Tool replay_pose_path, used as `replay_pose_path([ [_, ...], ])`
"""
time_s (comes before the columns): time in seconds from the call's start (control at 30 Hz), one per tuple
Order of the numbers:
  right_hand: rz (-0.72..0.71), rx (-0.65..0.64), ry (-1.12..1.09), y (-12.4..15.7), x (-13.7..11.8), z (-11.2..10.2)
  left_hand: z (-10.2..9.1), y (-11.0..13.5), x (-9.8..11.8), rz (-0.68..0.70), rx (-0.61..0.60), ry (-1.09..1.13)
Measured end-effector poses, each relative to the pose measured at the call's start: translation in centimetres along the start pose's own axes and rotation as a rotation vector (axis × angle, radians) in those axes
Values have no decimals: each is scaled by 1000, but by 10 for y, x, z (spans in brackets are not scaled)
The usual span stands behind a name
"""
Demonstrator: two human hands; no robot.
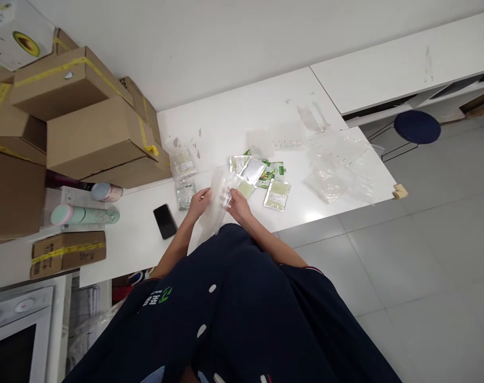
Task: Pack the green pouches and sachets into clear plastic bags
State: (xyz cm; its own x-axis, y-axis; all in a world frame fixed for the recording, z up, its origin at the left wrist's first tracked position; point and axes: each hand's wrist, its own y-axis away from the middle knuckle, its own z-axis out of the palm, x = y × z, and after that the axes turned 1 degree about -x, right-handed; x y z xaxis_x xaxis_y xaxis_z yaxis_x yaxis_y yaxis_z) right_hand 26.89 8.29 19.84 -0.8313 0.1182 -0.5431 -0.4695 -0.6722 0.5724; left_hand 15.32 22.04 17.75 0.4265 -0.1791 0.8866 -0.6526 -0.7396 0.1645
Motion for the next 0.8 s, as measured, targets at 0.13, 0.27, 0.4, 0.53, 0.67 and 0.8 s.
replay_pose_path([
  [0.13,70,20,64,-4,23,5,-9,21,-26,-253,36,217],
  [0.27,76,5,122,-11,28,2,-12,36,-36,-443,18,333],
  [0.4,85,-65,339,-23,17,-4,-15,38,-36,-359,2,201],
  [0.53,-112,-60,1039,-51,-13,-25,-23,26,-29,-131,64,-59],
  [0.67,-232,212,1615,-80,-28,-50,-24,11,-17,102,38,-446],
  [0.8,-55,354,1835,-94,-17,-67,-25,-5,1,225,90,-587],
])
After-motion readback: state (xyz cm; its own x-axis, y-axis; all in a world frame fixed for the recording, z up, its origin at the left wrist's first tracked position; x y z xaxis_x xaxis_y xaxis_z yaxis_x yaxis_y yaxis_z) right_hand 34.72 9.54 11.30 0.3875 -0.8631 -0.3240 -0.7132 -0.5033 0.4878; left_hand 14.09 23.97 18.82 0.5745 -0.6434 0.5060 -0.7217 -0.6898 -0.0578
